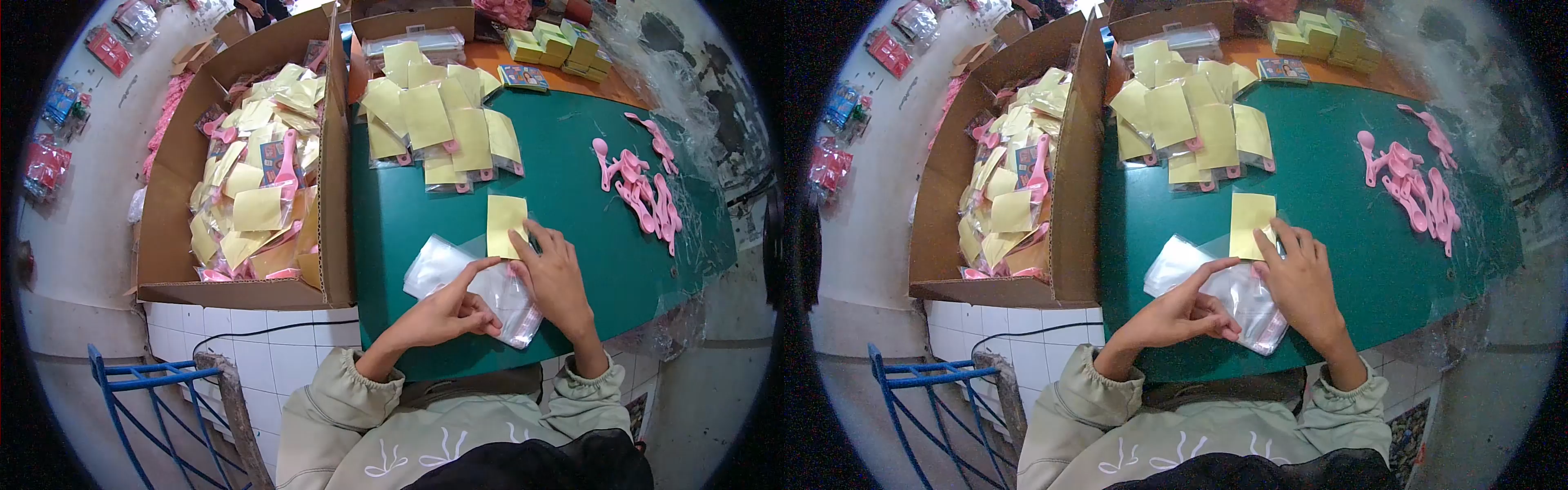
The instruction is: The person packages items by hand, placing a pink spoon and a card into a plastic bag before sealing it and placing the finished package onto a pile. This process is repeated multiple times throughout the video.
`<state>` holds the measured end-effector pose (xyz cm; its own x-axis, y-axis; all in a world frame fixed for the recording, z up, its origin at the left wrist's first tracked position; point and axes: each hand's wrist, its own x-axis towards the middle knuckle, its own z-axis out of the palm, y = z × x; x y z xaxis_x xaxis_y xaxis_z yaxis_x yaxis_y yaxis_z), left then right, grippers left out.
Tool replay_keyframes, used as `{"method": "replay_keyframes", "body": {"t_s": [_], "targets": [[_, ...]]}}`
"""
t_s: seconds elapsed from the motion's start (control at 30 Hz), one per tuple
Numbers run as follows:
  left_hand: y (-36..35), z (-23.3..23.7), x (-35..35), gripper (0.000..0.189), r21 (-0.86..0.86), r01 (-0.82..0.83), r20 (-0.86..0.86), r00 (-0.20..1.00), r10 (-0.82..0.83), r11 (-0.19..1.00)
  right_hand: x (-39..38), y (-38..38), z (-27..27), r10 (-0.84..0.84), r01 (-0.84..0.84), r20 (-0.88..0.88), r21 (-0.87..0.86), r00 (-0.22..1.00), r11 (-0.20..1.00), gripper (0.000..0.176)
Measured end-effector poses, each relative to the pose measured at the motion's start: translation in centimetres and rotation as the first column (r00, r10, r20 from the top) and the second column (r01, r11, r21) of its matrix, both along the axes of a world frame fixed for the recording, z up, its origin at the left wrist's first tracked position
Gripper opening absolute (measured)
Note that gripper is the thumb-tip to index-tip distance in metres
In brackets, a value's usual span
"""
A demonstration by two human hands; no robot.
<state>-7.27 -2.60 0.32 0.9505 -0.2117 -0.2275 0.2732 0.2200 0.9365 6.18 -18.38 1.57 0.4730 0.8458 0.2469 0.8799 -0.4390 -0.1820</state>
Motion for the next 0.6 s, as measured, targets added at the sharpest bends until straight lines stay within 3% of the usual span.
{"method": "replay_keyframes", "body": {"t_s": [0.07, 0.17, 0.27, 0.47, 0.6], "targets": [[-0.2, -0.2, 0.0, 0.067, 0.004, -0.063, -0.015, 0.998, 0.063, 0.998, -0.1, 0.1, 0.0, 0.0, -0.002, 0.034, 0.076, 0.999, 0.997, 0.037], [-0.2, 0.8, 0.1, 0.064, 0.082, -0.068, -0.082, 0.994, 0.075, 0.994, -0.8, -0.5, 1.6, 0.09, -0.044, -0.303, 0.156, 0.949, 0.987, 0.029], [-0.3, 0.8, -0.2, 0.06, 0.107, -0.104, 0.006, 0.995, 0.104, 0.989, -1.3, -0.7, 2.4, 0.236, -0.204, -0.478, 0.12, 0.846, 0.972, 0.024], [0.0, 0.4, -0.2, 0.061, 0.164, -0.097, 0.059, 0.994, 0.088, 0.982, -2.0, -0.4, 2.0, 0.248, -0.22, -0.509, 0.116, 0.824, 0.969, 0.023], [-0.1, -1.1, -0.3, 0.059, -0.036, -0.147, 0.061, 0.987, 0.149, 0.988, -2.2, -0.5, 2.2, 0.272, -0.249, -0.41, 0.109, 0.87, 0.962, 0.022]]}}
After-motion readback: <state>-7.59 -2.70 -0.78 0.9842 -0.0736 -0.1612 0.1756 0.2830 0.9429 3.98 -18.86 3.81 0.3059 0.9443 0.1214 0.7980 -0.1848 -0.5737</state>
